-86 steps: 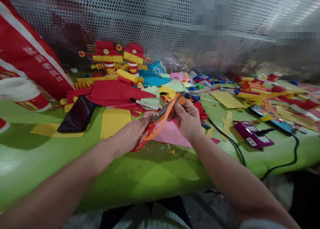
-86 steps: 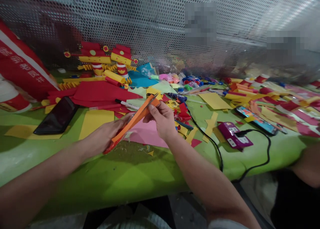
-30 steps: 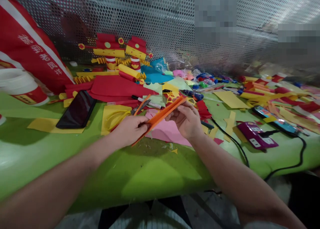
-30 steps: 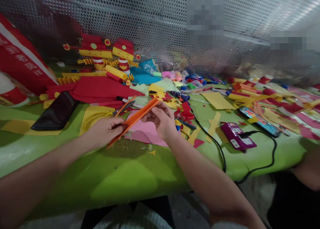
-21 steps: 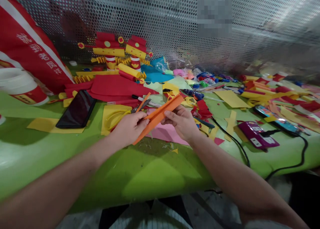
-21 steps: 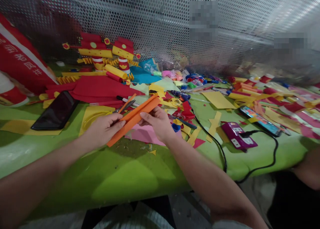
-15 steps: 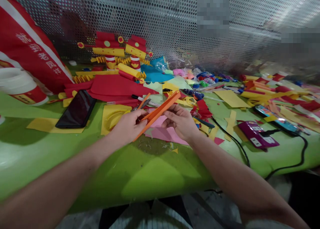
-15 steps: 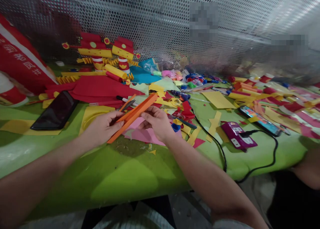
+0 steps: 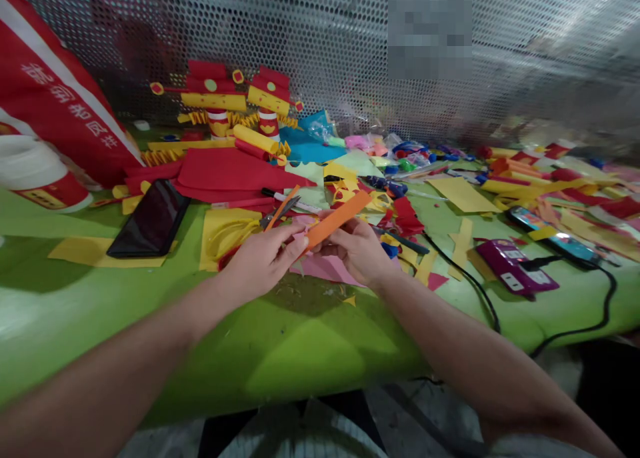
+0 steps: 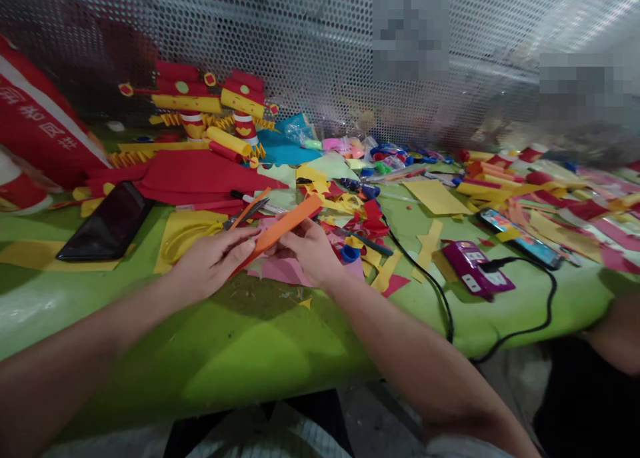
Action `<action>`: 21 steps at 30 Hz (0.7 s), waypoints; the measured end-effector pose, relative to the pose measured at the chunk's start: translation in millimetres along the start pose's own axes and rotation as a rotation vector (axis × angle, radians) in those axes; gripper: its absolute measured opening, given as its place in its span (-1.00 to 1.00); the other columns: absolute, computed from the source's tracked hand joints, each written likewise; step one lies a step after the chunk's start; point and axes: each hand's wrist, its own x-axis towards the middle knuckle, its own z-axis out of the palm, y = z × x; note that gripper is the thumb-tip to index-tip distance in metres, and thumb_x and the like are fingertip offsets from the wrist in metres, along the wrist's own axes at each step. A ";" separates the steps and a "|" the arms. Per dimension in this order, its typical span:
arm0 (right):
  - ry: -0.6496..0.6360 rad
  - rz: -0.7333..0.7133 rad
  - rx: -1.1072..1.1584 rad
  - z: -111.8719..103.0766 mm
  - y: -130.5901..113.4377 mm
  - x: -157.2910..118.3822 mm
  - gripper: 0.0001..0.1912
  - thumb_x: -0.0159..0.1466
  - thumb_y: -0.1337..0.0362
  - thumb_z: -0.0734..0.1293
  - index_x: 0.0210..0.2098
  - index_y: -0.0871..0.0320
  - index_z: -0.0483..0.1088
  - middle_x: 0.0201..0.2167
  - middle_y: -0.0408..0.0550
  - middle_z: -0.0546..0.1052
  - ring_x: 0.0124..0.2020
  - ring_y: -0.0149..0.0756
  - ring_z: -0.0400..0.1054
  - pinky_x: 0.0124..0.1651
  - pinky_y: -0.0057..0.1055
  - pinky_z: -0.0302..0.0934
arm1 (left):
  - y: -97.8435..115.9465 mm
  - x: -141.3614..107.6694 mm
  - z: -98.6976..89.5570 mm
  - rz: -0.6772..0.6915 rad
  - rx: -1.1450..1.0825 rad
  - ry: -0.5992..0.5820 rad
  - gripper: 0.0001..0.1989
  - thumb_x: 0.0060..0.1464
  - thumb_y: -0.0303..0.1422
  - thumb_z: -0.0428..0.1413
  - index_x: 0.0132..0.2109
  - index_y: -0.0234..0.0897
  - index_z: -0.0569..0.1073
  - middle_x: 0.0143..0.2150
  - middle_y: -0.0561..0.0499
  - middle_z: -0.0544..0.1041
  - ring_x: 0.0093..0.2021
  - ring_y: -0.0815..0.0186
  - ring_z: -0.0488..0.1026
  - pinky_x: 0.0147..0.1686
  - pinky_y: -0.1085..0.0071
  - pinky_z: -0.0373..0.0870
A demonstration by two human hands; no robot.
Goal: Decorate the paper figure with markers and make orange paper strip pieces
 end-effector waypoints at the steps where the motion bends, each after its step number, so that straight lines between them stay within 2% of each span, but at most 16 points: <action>1: 0.010 0.001 0.006 0.4 -0.3 -0.3 -0.64 -0.09 0.21 0.49 -0.35 0.15 0.33 -0.59 -0.21 0.52 -0.58 -0.40 0.41 -0.46 -0.41 0.36 | 0.1 0.1 -0.1 -0.009 0.000 -0.005 -0.56 0.19 -0.17 -0.18 0.04 -0.30 0.39 -0.19 -0.05 0.56 -0.29 0.27 0.48 -0.34 0.42 0.34; 5: 0.008 0.006 -0.004 0.5 -0.6 -1.5 -0.63 -0.09 0.22 0.49 -0.33 0.15 0.33 -0.60 -0.21 0.51 -0.58 -0.41 0.40 -0.44 -0.39 0.36 | -0.2 1.8 0.5 -0.045 0.048 -0.058 -0.69 0.14 -0.20 -0.09 -0.22 -0.27 0.48 -0.48 0.06 0.49 -0.51 0.35 0.36 -0.48 0.46 0.20; 8: -0.007 0.007 -0.022 -0.3 0.0 -1.9 -0.65 -0.08 0.23 0.48 -0.32 0.15 0.35 -0.58 -0.20 0.51 -0.58 -0.42 0.39 -0.45 -0.41 0.35 | -1.0 3.3 -0.6 -0.079 0.006 -0.079 -0.70 0.11 -0.23 -0.09 -0.40 -0.26 0.45 -0.59 0.11 0.38 -0.57 0.39 0.27 -0.52 0.47 0.12; 15: -0.001 0.005 -0.065 1.2 -1.4 0.5 -0.66 -0.12 0.21 0.48 -0.39 0.17 0.36 -0.54 -0.20 0.51 -0.64 -0.46 0.38 -0.57 -0.48 0.32 | -5.6 5.3 -5.0 -0.251 -0.327 -0.049 -0.72 0.05 -0.17 -0.08 -0.41 -0.27 0.38 -0.53 0.11 0.33 -0.52 0.40 0.22 -0.49 0.47 0.15; 19: 0.073 0.034 -0.166 2.1 -1.8 0.3 -0.69 -0.05 0.21 0.45 -0.39 0.18 0.31 -0.68 -0.31 0.41 -0.83 -0.56 0.18 -0.79 -0.57 0.11 | -2.6 5.4 -4.3 -0.245 -0.276 -0.047 -0.74 0.02 -0.20 -0.06 -0.48 -0.26 0.32 -0.59 0.15 0.23 -0.56 0.42 0.14 -0.53 0.48 0.08; 21: 0.057 0.057 -0.217 1.8 -1.4 -1.7 -0.73 0.02 0.21 0.41 -0.37 0.18 0.29 -0.78 -0.37 0.31 -0.89 -0.58 0.05 -0.86 -0.60 -0.03 | 0.4 4.5 -3.5 -0.199 -0.221 -0.044 -0.76 0.01 -0.23 -0.06 -0.53 -0.25 0.27 -0.62 0.16 0.19 -0.58 0.43 0.11 -0.55 0.48 0.06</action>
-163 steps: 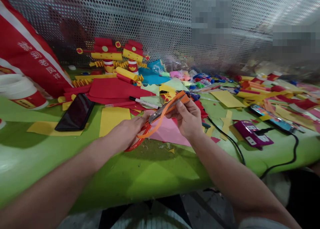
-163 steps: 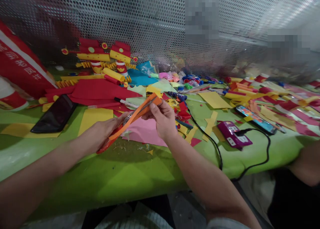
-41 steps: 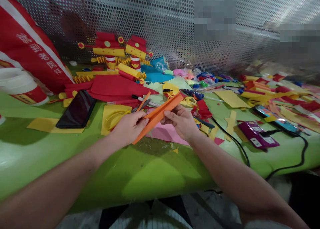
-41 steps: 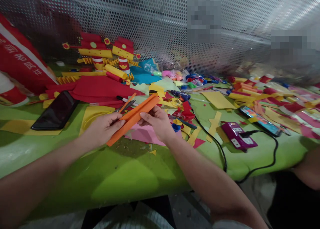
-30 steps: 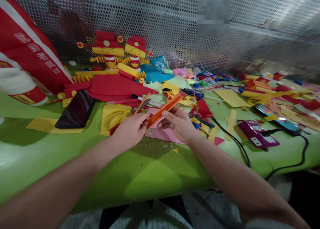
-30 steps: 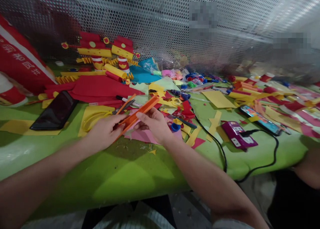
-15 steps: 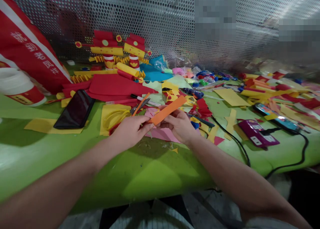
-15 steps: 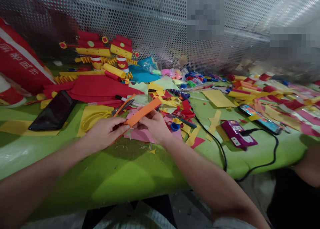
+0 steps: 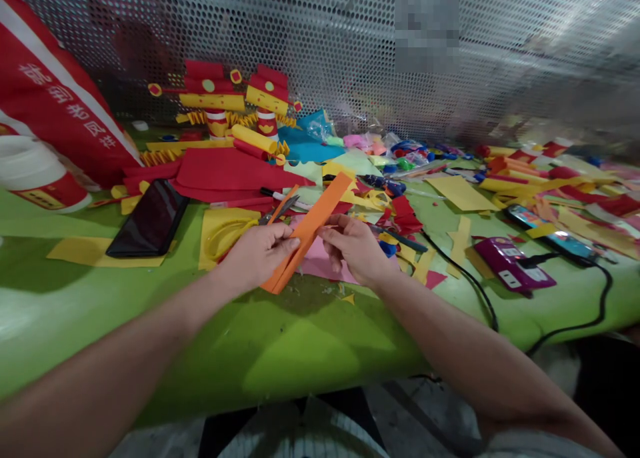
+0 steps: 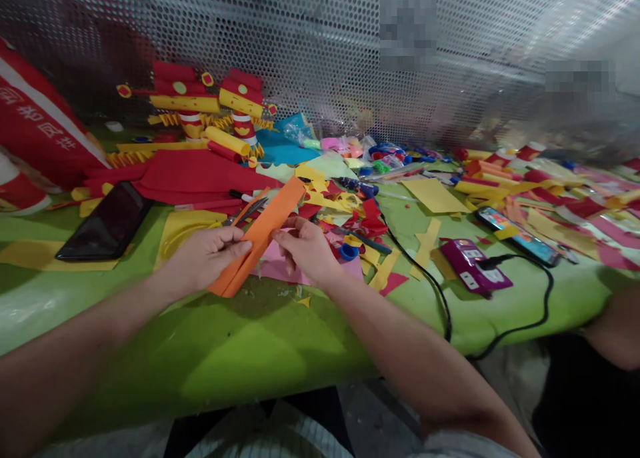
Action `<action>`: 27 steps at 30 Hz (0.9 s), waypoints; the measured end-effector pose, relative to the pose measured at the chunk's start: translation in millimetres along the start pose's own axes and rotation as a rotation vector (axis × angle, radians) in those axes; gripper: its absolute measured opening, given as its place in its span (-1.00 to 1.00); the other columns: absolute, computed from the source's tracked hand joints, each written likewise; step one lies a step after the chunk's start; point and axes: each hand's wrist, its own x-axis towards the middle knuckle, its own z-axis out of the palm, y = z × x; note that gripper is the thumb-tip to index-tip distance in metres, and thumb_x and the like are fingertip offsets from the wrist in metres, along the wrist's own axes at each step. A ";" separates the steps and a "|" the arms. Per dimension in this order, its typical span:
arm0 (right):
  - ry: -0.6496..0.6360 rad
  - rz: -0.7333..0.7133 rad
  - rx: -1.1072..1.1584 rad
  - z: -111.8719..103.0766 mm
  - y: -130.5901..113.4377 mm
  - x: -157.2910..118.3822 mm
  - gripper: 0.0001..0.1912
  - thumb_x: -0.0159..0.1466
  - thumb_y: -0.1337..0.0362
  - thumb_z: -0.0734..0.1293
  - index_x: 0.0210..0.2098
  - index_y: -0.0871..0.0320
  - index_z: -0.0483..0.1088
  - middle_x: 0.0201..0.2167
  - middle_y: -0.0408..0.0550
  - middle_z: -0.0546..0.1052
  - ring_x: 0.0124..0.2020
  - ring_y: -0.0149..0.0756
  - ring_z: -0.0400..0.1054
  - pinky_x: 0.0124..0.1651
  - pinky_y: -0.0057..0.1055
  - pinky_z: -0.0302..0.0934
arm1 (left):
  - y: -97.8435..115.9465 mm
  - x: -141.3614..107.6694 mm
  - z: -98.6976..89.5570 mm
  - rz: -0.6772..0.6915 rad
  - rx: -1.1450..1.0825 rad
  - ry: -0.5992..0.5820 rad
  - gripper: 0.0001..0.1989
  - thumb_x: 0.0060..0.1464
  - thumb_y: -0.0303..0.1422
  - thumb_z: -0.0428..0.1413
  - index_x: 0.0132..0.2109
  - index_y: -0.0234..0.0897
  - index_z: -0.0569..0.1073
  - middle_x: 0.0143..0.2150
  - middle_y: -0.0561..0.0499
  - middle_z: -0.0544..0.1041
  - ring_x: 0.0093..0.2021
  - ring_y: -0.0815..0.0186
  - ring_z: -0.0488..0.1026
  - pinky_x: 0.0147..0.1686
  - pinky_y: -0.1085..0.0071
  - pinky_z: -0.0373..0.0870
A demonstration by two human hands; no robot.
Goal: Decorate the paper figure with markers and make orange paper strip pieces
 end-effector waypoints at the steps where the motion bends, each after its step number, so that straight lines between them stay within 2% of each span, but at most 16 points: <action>1: -0.019 0.005 -0.016 -0.1 0.3 -1.2 -0.74 0.05 0.20 0.39 -0.35 0.18 0.29 -0.81 -0.39 0.28 -0.90 -0.58 0.02 -0.87 -0.60 -0.06 | 1.1 -0.9 0.7 0.030 0.030 0.005 -0.76 0.02 -0.24 -0.06 -0.54 -0.24 0.27 -0.63 0.16 0.19 -0.58 0.42 0.12 -0.55 0.48 0.06; 3: -0.050 -0.008 -0.019 0.3 1.0 -3.3 -0.72 0.06 0.15 0.38 -0.35 0.17 0.28 -0.83 -0.41 0.24 -0.90 -0.58 0.02 -0.86 -0.60 -0.05 | 2.6 -2.5 1.8 0.079 0.080 0.003 -0.76 0.03 -0.25 -0.07 -0.51 -0.25 0.31 -0.62 0.15 0.24 -0.56 0.41 0.17 -0.53 0.47 0.08; 6: -0.064 -0.047 0.012 2.6 2.4 -4.0 -0.66 0.00 0.06 0.42 -0.42 0.17 0.30 -0.78 -0.35 0.30 -0.84 -0.56 0.14 -0.80 -0.58 0.09 | 2.7 -3.5 2.0 0.088 0.061 -0.026 -0.77 0.04 -0.23 -0.06 -0.44 -0.25 0.38 -0.57 0.13 0.33 -0.52 0.38 0.24 -0.50 0.47 0.13; 9: -0.051 -0.064 0.058 4.8 4.2 -1.9 -0.62 -0.08 0.06 0.47 -0.44 0.18 0.34 -0.68 -0.26 0.42 -0.76 -0.52 0.25 -0.71 -0.56 0.21 | 0.3 -1.8 0.8 0.027 -0.091 -0.018 -0.78 0.02 -0.23 -0.03 -0.43 -0.25 0.39 -0.55 0.14 0.34 -0.52 0.39 0.24 -0.50 0.48 0.16; 12: -0.043 -0.082 0.113 4.2 4.9 0.4 -0.64 -0.10 0.12 0.49 -0.44 0.19 0.36 -0.64 -0.22 0.46 -0.71 -0.51 0.30 -0.67 -0.56 0.25 | -3.8 1.3 -0.5 -0.068 -0.284 0.015 -0.83 -0.04 -0.25 0.03 -0.41 -0.26 0.40 -0.51 0.12 0.39 -0.50 0.40 0.28 -0.48 0.49 0.21; 15: -0.095 -0.115 0.159 2.0 3.6 1.1 -0.68 -0.10 0.18 0.50 -0.43 0.18 0.39 -0.58 -0.22 0.49 -0.75 -0.55 0.25 -0.72 -0.59 0.21 | -7.6 3.1 0.1 -0.140 -0.497 0.009 -0.82 -0.09 -0.25 0.07 -0.35 -0.26 0.42 -0.43 0.08 0.46 -0.42 0.35 0.38 -0.40 0.44 0.31; 17: -0.131 -0.130 0.185 1.4 2.6 0.7 -0.70 -0.09 0.19 0.50 -0.41 0.17 0.41 -0.54 -0.22 0.51 -0.81 -0.61 0.17 -0.79 -0.60 0.14 | -8.4 3.1 1.6 -0.149 -0.550 0.010 -0.81 -0.10 -0.24 0.09 -0.34 -0.26 0.42 -0.42 0.06 0.48 -0.39 0.31 0.42 -0.36 0.40 0.36; 19: -0.151 -0.123 0.213 2.4 2.1 -0.1 -0.70 -0.09 0.19 0.50 -0.40 0.16 0.42 -0.52 -0.22 0.52 -0.82 -0.62 0.15 -0.80 -0.60 0.13 | -7.4 2.5 3.2 -0.122 -0.526 0.006 -0.79 -0.09 -0.24 0.10 -0.31 -0.27 0.44 -0.39 0.03 0.51 -0.37 0.29 0.43 -0.33 0.37 0.38; 23: -0.133 -0.063 0.247 7.2 3.8 -2.1 -0.68 -0.11 0.18 0.51 -0.41 0.16 0.42 -0.59 -0.23 0.49 -0.78 -0.53 0.25 -0.74 -0.58 0.19 | -2.3 1.1 6.3 -0.051 -0.360 -0.012 -0.76 -0.03 -0.22 0.05 -0.28 -0.29 0.45 -0.37 0.02 0.52 -0.37 0.29 0.42 -0.36 0.39 0.36; 27: -0.043 -0.042 0.195 11.8 5.9 -3.8 -0.70 -0.13 0.18 0.52 -0.49 0.18 0.40 -0.65 -0.25 0.44 -0.80 -0.64 0.09 -0.80 -0.63 0.00 | 1.5 -0.3 8.8 0.004 -0.117 -0.021 -0.76 0.03 -0.22 -0.02 -0.44 -0.27 0.40 -0.52 0.10 0.40 -0.47 0.34 0.33 -0.46 0.44 0.27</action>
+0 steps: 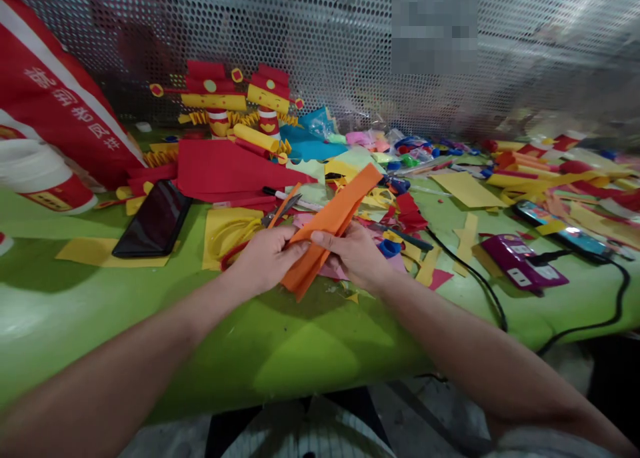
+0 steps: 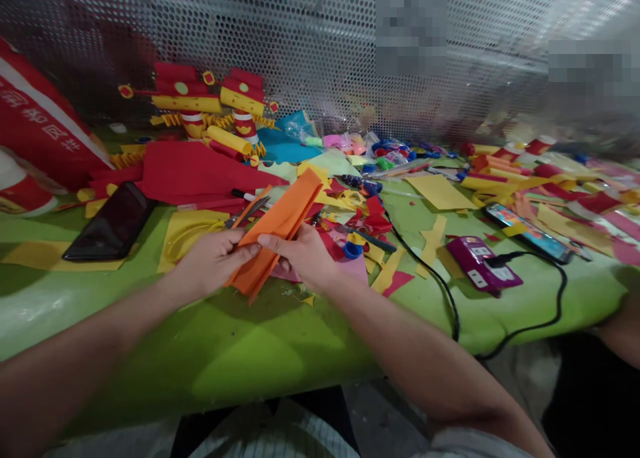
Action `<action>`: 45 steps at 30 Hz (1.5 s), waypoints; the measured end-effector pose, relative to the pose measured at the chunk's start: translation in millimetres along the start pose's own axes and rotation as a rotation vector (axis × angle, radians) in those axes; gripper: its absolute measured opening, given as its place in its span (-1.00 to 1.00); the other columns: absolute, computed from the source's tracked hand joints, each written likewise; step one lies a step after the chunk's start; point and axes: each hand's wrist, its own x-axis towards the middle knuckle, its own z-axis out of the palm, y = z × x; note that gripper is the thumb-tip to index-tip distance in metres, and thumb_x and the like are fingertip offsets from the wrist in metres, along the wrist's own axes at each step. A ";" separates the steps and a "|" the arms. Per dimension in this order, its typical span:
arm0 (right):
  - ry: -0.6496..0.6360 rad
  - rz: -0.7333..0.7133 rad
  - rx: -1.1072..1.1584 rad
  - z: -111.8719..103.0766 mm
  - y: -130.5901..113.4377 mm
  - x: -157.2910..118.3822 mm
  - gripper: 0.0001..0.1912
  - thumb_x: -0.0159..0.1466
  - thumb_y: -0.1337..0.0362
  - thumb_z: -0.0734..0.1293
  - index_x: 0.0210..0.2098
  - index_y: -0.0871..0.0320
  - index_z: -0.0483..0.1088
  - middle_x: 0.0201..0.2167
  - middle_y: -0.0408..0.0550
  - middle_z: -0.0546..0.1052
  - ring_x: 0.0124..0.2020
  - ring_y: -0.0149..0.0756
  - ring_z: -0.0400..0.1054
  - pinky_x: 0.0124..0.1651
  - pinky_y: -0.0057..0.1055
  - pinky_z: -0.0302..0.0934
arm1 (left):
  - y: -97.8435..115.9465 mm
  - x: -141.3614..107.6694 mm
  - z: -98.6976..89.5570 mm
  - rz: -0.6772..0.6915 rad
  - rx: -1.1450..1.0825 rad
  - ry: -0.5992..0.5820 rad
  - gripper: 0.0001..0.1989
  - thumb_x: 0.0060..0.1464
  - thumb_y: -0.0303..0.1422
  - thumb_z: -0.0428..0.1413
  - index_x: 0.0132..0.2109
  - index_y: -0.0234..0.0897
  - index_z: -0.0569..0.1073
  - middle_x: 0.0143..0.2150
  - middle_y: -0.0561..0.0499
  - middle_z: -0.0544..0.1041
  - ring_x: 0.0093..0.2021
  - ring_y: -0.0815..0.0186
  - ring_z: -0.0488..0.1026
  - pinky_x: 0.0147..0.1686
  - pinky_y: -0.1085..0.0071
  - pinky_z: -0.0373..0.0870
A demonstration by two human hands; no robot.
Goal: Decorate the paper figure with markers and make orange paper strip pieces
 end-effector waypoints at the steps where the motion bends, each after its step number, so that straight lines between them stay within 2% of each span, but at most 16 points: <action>1: 0.009 0.005 -0.016 0.6 0.2 -0.1 -0.70 -0.14 0.18 0.52 -0.50 0.18 0.40 -0.66 -0.26 0.43 -0.78 -0.64 0.07 -0.80 -0.63 -0.04 | 0.2 -0.2 0.2 0.015 0.008 -0.012 -0.75 0.05 -0.22 -0.04 -0.45 -0.26 0.38 -0.52 0.10 0.39 -0.46 0.34 0.33 -0.46 0.44 0.27; 4: 0.008 0.007 -0.046 0.0 -0.2 0.9 -0.68 -0.18 0.17 0.53 -0.53 0.18 0.40 -0.66 -0.25 0.43 -0.75 -0.61 0.11 -0.77 -0.61 0.03 | -1.3 -0.2 -2.1 0.022 -0.061 -0.021 -0.77 0.05 -0.23 -0.05 -0.39 -0.26 0.40 -0.44 0.07 0.45 -0.37 0.30 0.38 -0.37 0.41 0.32; 10: 0.009 0.005 -0.059 -10.7 0.2 7.5 -0.70 -0.13 0.25 0.50 -0.47 0.17 0.35 -0.61 -0.24 0.45 -0.80 -0.58 0.15 -0.78 -0.56 0.09 | -7.4 1.7 -11.3 -0.092 -0.245 0.110 -0.76 0.03 -0.23 0.01 -0.23 -0.28 0.44 -0.29 -0.01 0.54 -0.30 0.26 0.43 -0.29 0.34 0.37; 13: 0.034 0.055 -0.054 -11.0 0.6 8.2 -0.73 -0.10 0.27 0.45 -0.44 0.17 0.33 -0.58 -0.22 0.47 -0.81 -0.55 0.21 -0.76 -0.54 0.14 | -7.0 1.7 -10.8 -0.079 -0.332 0.070 -0.74 0.00 -0.25 0.05 -0.19 -0.28 0.46 -0.28 -0.02 0.56 -0.23 0.22 0.45 -0.24 0.31 0.40; 17: 0.047 0.063 -0.016 -3.4 0.3 4.6 -0.74 -0.06 0.28 0.40 -0.38 0.15 0.30 -0.58 -0.23 0.46 -0.71 -0.49 0.30 -0.64 -0.50 0.24 | -3.6 0.2 -6.5 -0.061 -0.411 -0.021 -0.70 -0.03 -0.27 0.07 -0.14 -0.30 0.46 -0.27 -0.04 0.57 -0.24 0.22 0.48 -0.23 0.29 0.42; 23: 0.030 -0.077 -0.073 0.8 2.4 1.1 -0.68 -0.02 0.11 0.44 -0.39 0.15 0.34 -0.56 -0.23 0.41 -0.74 -0.60 0.09 -0.73 -0.55 0.04 | -0.4 -1.6 -1.2 -0.062 -0.574 -0.088 -0.75 0.00 -0.31 0.06 -0.15 -0.28 0.43 -0.25 -0.04 0.56 -0.24 0.24 0.50 -0.20 0.27 0.43; 26: 0.031 -0.070 -0.113 -3.5 2.3 3.1 -0.66 -0.10 0.10 0.49 -0.45 0.16 0.36 -0.59 -0.21 0.41 -0.72 -0.57 0.11 -0.73 -0.54 0.05 | -2.8 -0.1 -1.7 -0.084 -0.565 -0.066 -0.79 0.00 -0.32 0.06 -0.17 -0.23 0.43 -0.25 -0.01 0.56 -0.19 0.22 0.49 -0.21 0.28 0.43; 29: 0.025 -0.053 -0.151 -9.2 0.7 5.8 -0.65 -0.15 0.14 0.51 -0.45 0.17 0.39 -0.57 -0.17 0.46 -0.73 -0.54 0.16 -0.72 -0.50 0.13 | -7.2 2.0 -5.3 -0.106 -0.561 0.013 -0.77 -0.01 -0.29 0.08 -0.17 -0.24 0.43 -0.25 -0.02 0.56 -0.17 0.19 0.48 -0.22 0.27 0.43; 31: 0.019 -0.032 -0.180 -12.3 -0.6 7.2 -0.67 -0.15 0.18 0.51 -0.45 0.19 0.39 -0.55 -0.16 0.49 -0.76 -0.56 0.15 -0.74 -0.50 0.12 | -9.3 2.8 -8.4 -0.111 -0.556 0.051 -0.77 -0.01 -0.28 0.08 -0.18 -0.26 0.42 -0.23 -0.03 0.56 -0.17 0.18 0.47 -0.22 0.27 0.42; 36: 0.048 0.031 -0.132 -14.7 -2.1 9.5 -0.70 -0.16 0.22 0.49 -0.50 0.19 0.36 -0.58 -0.21 0.47 -0.84 -0.61 0.08 -0.82 -0.53 0.00 | -9.0 2.1 -12.5 -0.095 -0.495 0.069 -0.79 0.02 -0.29 0.06 -0.18 -0.26 0.41 -0.16 -0.05 0.54 -0.13 0.16 0.44 -0.18 0.26 0.39; 41: 0.060 0.026 -0.004 -9.9 -2.1 7.8 -0.66 -0.14 0.19 0.49 -0.44 0.15 0.33 -0.68 -0.30 0.37 -0.76 -0.55 0.16 -0.68 -0.51 0.16 | -4.1 0.1 -8.0 -0.070 -0.431 0.082 -0.70 0.04 -0.27 0.04 -0.06 -0.24 0.38 -0.14 -0.07 0.53 -0.07 0.11 0.41 -0.19 0.26 0.39; 45: 0.083 0.003 -0.054 -3.8 -3.2 3.3 -0.59 -0.13 0.13 0.50 -0.35 0.14 0.35 -0.54 -0.22 0.46 -0.72 -0.58 0.09 -0.72 -0.54 0.00 | -2.7 -0.1 -3.7 -0.068 -0.476 0.028 -0.76 0.03 -0.28 0.04 -0.13 -0.20 0.41 -0.24 -0.02 0.54 -0.19 0.18 0.46 -0.27 0.31 0.40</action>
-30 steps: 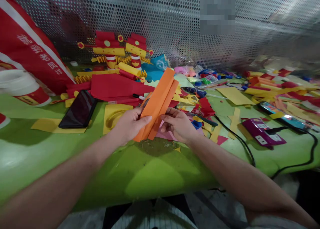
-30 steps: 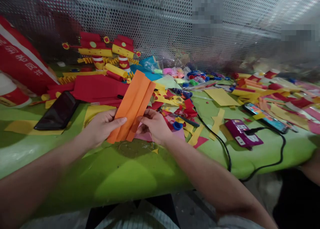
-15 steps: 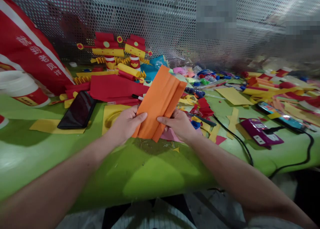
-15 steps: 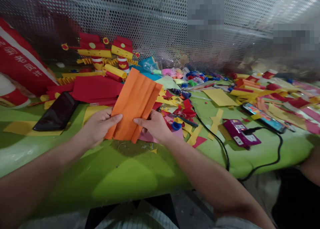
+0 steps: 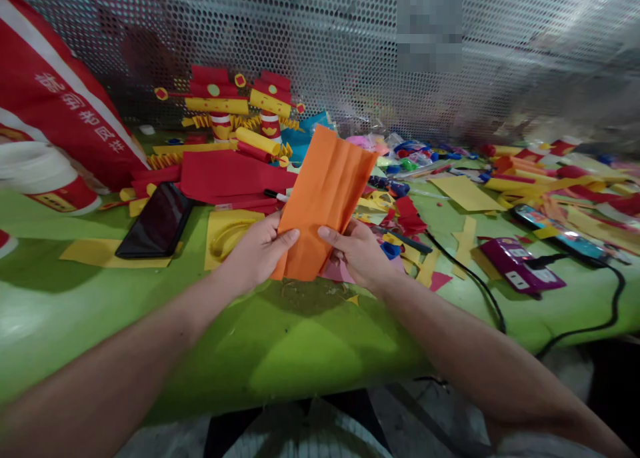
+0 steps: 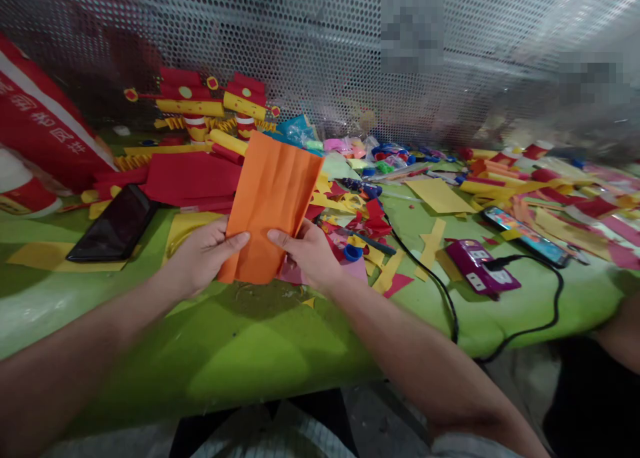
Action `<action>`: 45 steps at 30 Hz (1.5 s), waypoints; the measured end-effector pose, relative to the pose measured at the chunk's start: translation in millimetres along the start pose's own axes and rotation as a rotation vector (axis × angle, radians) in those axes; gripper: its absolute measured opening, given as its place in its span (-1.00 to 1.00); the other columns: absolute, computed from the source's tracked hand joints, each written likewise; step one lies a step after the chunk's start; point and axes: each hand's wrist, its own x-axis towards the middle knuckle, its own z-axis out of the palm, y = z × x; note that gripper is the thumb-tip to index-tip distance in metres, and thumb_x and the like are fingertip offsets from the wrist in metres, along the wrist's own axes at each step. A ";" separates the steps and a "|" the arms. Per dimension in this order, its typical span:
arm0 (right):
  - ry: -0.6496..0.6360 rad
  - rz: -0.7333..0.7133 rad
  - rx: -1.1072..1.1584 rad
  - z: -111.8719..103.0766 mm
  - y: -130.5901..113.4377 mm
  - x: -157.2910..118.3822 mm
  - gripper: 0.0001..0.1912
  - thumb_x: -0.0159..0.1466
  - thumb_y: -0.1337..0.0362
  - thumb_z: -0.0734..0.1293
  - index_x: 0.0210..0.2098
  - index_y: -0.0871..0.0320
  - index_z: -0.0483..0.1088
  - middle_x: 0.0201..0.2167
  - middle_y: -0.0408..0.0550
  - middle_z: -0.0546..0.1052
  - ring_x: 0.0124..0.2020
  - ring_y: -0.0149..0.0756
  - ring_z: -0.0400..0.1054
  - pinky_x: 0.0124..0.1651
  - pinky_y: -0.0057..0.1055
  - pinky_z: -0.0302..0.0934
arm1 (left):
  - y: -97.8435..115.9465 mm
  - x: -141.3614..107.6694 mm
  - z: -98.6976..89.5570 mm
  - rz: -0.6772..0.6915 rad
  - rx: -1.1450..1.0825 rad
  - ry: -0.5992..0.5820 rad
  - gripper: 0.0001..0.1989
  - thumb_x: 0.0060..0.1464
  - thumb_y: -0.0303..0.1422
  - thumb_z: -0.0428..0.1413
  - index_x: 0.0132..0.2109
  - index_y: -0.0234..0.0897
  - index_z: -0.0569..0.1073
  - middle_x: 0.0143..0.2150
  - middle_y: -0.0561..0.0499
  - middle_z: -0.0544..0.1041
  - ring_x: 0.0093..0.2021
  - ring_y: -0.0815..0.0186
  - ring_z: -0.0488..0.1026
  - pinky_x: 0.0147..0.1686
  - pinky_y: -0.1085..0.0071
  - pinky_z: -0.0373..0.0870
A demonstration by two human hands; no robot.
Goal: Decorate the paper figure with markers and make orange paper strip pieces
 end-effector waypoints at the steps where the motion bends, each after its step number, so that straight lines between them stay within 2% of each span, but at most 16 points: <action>1: 0.004 0.000 -0.010 0.4 -0.1 -0.4 -0.58 -0.14 0.13 0.51 -0.33 0.14 0.36 -0.49 -0.19 0.48 -0.70 -0.58 0.10 -0.73 -0.54 -0.03 | -0.7 0.5 -0.2 0.004 -0.011 -0.001 -0.78 0.02 -0.29 0.06 -0.16 -0.20 0.42 -0.26 -0.01 0.54 -0.22 0.20 0.47 -0.28 0.31 0.41; 4: -0.003 -0.019 0.000 -2.7 0.5 2.3 -0.56 -0.16 0.16 0.51 -0.32 0.13 0.38 -0.41 -0.14 0.51 -0.64 -0.53 0.18 -0.71 -0.53 0.00 | -3.1 3.3 -4.2 -0.001 -0.076 0.047 -0.80 0.00 -0.30 0.08 -0.18 -0.21 0.41 -0.25 -0.01 0.54 -0.23 0.21 0.47 -0.28 0.32 0.41; 7: 0.031 -0.050 -0.016 -10.5 2.3 8.6 -0.60 -0.16 0.18 0.50 -0.35 0.14 0.36 -0.52 -0.19 0.47 -0.69 -0.53 0.17 -0.71 -0.52 0.03 | -3.6 6.3 -10.6 -0.030 -0.145 0.105 -0.78 0.01 -0.33 0.05 -0.14 -0.22 0.39 -0.22 -0.03 0.54 -0.23 0.20 0.48 -0.33 0.32 0.42; 10: 0.055 -0.052 -0.059 -16.2 3.6 12.7 -0.67 -0.14 0.16 0.48 -0.46 0.15 0.34 -0.66 -0.26 0.39 -0.76 -0.56 0.09 -0.72 -0.51 0.00 | -2.0 7.9 -14.9 -0.049 -0.157 0.138 -0.78 0.02 -0.36 0.03 -0.13 -0.21 0.39 -0.28 -0.02 0.55 -0.27 0.21 0.48 -0.38 0.31 0.41; 13: 0.087 -0.031 -0.046 -15.6 3.1 12.4 -0.71 -0.14 0.16 0.47 -0.50 0.15 0.36 -0.66 -0.26 0.39 -0.73 -0.55 0.13 -0.66 -0.51 0.07 | -0.8 7.9 -16.0 -0.061 -0.170 0.139 -0.78 0.02 -0.38 0.03 -0.14 -0.20 0.40 -0.37 0.00 0.55 -0.31 0.21 0.49 -0.40 0.30 0.41; 16: 0.116 -0.001 -0.001 -12.4 1.8 11.1 -0.73 -0.13 0.18 0.45 -0.48 0.15 0.38 -0.59 -0.22 0.45 -0.61 -0.50 0.24 -0.56 -0.50 0.13 | -1.7 7.6 -15.8 -0.060 -0.177 0.138 -0.79 0.01 -0.37 0.06 -0.15 -0.20 0.41 -0.39 0.01 0.55 -0.31 0.20 0.49 -0.36 0.28 0.43; 21: 0.147 -0.002 0.026 -9.7 3.7 11.7 -0.77 -0.07 0.17 0.41 -0.44 0.11 0.37 -0.48 -0.15 0.52 -0.45 -0.36 0.37 -0.44 -0.42 0.23 | -5.6 7.8 -14.5 -0.040 -0.154 0.113 -0.78 -0.01 -0.34 0.09 -0.16 -0.19 0.44 -0.28 0.00 0.58 -0.23 0.17 0.50 -0.27 0.27 0.43; 24: 0.223 -0.030 0.070 -5.4 6.3 9.8 -0.79 -0.02 0.13 0.40 -0.46 0.07 0.35 -0.39 -0.11 0.55 -0.24 -0.24 0.43 -0.22 -0.30 0.33 | -6.9 6.9 -9.9 -0.016 -0.154 0.090 -0.77 -0.05 -0.32 0.13 -0.19 -0.24 0.46 -0.21 -0.01 0.57 -0.16 0.17 0.49 -0.15 0.26 0.40; 26: 0.264 -0.049 0.086 -0.7 7.3 6.3 -0.78 0.03 0.07 0.38 -0.46 0.05 0.35 -0.28 -0.08 0.56 -0.09 -0.19 0.41 -0.07 -0.24 0.32 | -7.1 5.5 -5.8 -0.017 -0.167 0.069 -0.78 -0.06 -0.31 0.13 -0.21 -0.27 0.47 -0.17 -0.03 0.57 -0.13 0.17 0.48 -0.10 0.25 0.38; 28: 0.250 -0.040 0.101 3.6 7.0 2.3 -0.75 0.03 0.02 0.38 -0.43 0.04 0.37 -0.21 -0.08 0.56 -0.01 -0.16 0.37 0.01 -0.21 0.30 | -7.2 4.3 -2.5 -0.024 -0.190 0.053 -0.78 -0.07 -0.31 0.14 -0.22 -0.27 0.48 -0.15 -0.04 0.57 -0.11 0.17 0.48 -0.07 0.25 0.37; 33: 0.093 -0.027 0.135 1.9 2.6 -0.8 -0.63 -0.12 0.10 0.50 -0.34 0.05 0.41 -0.26 -0.08 0.59 -0.09 -0.10 0.43 -0.04 -0.12 0.35 | -8.4 5.4 -4.5 -0.042 -0.270 0.059 -0.78 -0.11 -0.30 0.18 -0.24 -0.25 0.50 -0.22 -0.03 0.58 -0.13 0.14 0.50 -0.10 0.24 0.40; 37: 0.097 -0.059 0.181 -6.8 0.6 4.8 -0.66 -0.13 0.12 0.51 -0.38 0.07 0.45 -0.34 -0.11 0.60 -0.22 -0.14 0.48 -0.10 -0.13 0.38 | -7.0 8.7 -11.7 -0.079 -0.339 0.106 -0.76 -0.13 -0.33 0.18 -0.23 -0.22 0.52 -0.32 -0.02 0.59 -0.18 0.12 0.51 -0.24 0.26 0.45; 41: 0.090 -0.102 0.185 -11.4 2.5 9.1 -0.72 -0.09 0.12 0.49 -0.40 0.07 0.47 -0.37 -0.12 0.60 -0.17 -0.17 0.47 -0.04 -0.18 0.35 | -4.5 10.2 -16.0 -0.090 -0.333 0.147 -0.75 -0.14 -0.34 0.19 -0.22 -0.23 0.52 -0.34 -0.02 0.59 -0.21 0.12 0.52 -0.28 0.27 0.47; 45: 0.151 -0.113 0.182 -14.7 5.8 11.7 -0.75 -0.06 0.12 0.48 -0.39 0.04 0.48 -0.40 -0.14 0.60 -0.13 -0.19 0.46 -0.02 -0.18 0.34 | -3.7 10.2 -17.0 -0.080 -0.305 0.166 -0.73 -0.15 -0.32 0.20 -0.22 -0.25 0.52 -0.31 -0.04 0.60 -0.21 0.11 0.51 -0.29 0.25 0.47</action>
